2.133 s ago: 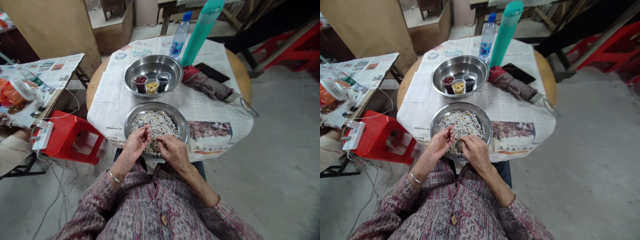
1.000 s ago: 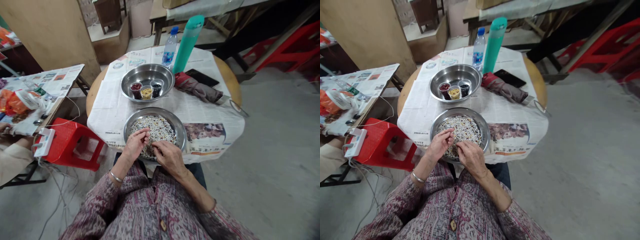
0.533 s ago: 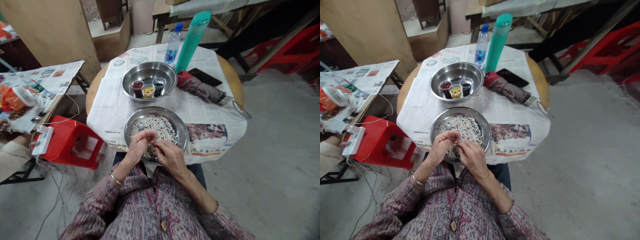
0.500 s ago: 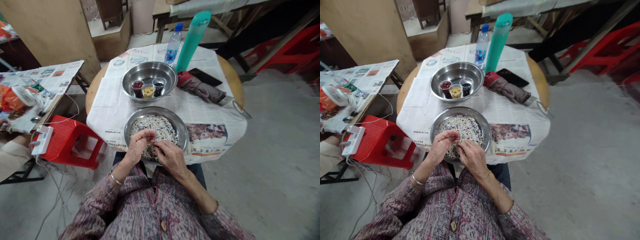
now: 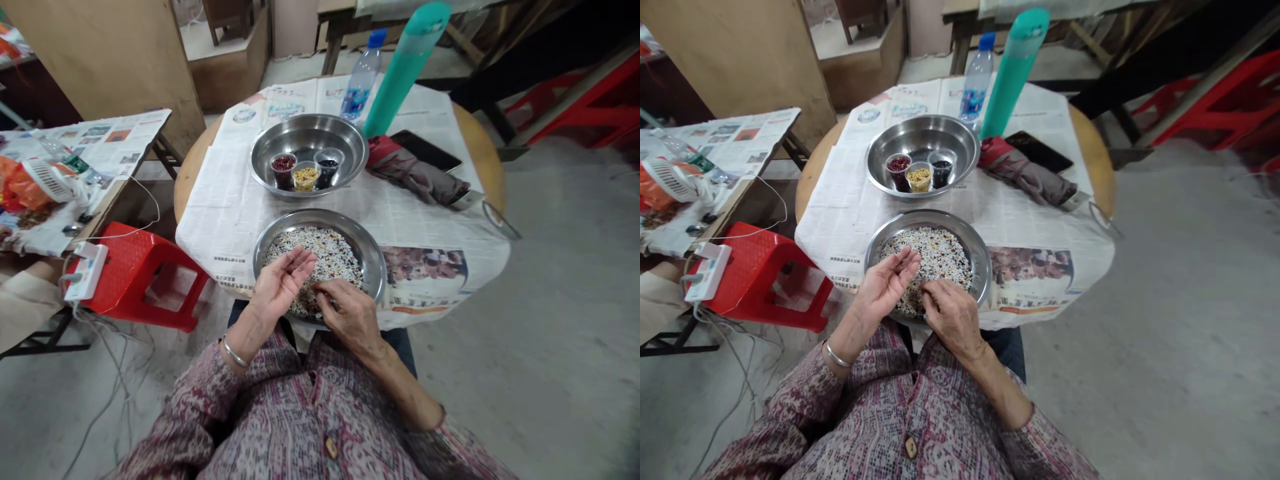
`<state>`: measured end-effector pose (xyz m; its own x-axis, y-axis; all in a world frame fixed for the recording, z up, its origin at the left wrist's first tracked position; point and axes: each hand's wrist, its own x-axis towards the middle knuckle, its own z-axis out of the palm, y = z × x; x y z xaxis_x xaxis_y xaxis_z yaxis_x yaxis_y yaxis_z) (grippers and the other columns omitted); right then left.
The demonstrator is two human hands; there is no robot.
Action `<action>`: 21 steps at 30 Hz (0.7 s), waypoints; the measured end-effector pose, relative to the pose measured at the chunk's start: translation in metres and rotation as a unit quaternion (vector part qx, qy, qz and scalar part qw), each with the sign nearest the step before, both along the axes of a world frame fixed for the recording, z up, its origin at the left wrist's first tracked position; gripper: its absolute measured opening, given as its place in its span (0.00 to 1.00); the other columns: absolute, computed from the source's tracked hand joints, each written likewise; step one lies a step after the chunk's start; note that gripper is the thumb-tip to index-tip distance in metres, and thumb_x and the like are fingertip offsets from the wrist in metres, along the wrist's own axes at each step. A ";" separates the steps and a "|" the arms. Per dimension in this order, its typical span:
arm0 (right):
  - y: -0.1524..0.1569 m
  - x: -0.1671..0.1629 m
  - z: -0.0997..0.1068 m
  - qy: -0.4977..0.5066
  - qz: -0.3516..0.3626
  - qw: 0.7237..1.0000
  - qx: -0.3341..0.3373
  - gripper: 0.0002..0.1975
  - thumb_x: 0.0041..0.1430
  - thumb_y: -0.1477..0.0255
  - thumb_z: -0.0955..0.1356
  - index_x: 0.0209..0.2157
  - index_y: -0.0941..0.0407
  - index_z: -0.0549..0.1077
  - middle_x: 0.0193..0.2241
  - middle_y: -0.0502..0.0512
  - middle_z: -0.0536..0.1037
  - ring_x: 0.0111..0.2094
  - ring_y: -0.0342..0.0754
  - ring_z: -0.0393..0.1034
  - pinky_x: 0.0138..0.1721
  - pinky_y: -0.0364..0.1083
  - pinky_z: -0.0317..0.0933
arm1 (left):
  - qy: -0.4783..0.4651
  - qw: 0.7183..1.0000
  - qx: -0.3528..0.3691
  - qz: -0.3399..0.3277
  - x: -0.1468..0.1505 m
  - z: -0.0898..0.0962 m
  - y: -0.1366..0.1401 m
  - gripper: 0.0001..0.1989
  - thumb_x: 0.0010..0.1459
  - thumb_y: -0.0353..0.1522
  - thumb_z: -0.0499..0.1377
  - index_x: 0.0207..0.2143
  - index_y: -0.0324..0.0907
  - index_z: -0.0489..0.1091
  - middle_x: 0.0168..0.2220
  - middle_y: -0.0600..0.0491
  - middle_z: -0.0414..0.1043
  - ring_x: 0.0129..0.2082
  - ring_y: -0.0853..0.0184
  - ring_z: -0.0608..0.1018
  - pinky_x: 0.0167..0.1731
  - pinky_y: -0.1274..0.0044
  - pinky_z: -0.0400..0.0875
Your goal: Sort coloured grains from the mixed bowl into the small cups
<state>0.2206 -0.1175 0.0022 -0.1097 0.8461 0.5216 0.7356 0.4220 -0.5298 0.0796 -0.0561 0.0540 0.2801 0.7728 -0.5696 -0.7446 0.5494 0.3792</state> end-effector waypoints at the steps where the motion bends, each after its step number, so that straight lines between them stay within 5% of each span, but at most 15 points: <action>1: 0.000 0.000 0.000 -0.002 0.000 1.000 0.000 0.07 0.63 0.77 0.64 0.36 0.55 0.73 0.32 0.54 0.80 0.34 0.48 0.74 0.38 0.46 0.67 | -0.001 1.000 0.008 -0.007 0.000 0.000 -0.001 0.11 0.66 0.24 0.52 0.43 0.29 0.74 0.38 0.41 0.78 0.42 0.64 0.82 0.46 0.75 0.78; 7: 0.000 0.000 -0.003 0.011 0.002 1.000 -0.005 0.08 0.63 0.77 0.63 0.36 0.54 0.73 0.32 0.53 0.80 0.34 0.47 0.75 0.39 0.46 0.67 | 0.018 0.998 0.053 -0.033 -0.002 0.002 -0.004 0.17 0.58 0.15 0.52 0.45 0.31 0.74 0.44 0.42 0.78 0.48 0.64 0.81 0.50 0.77 0.76; 21: 0.008 -0.013 0.019 0.056 0.021 0.998 -0.022 0.09 0.62 0.79 0.63 0.35 0.54 0.73 0.31 0.54 0.80 0.34 0.48 0.75 0.37 0.47 0.67 | -0.036 0.998 0.042 0.012 0.007 0.015 -0.001 0.20 0.62 0.17 0.48 0.50 0.37 0.73 0.46 0.47 0.76 0.48 0.69 0.80 0.46 0.81 0.77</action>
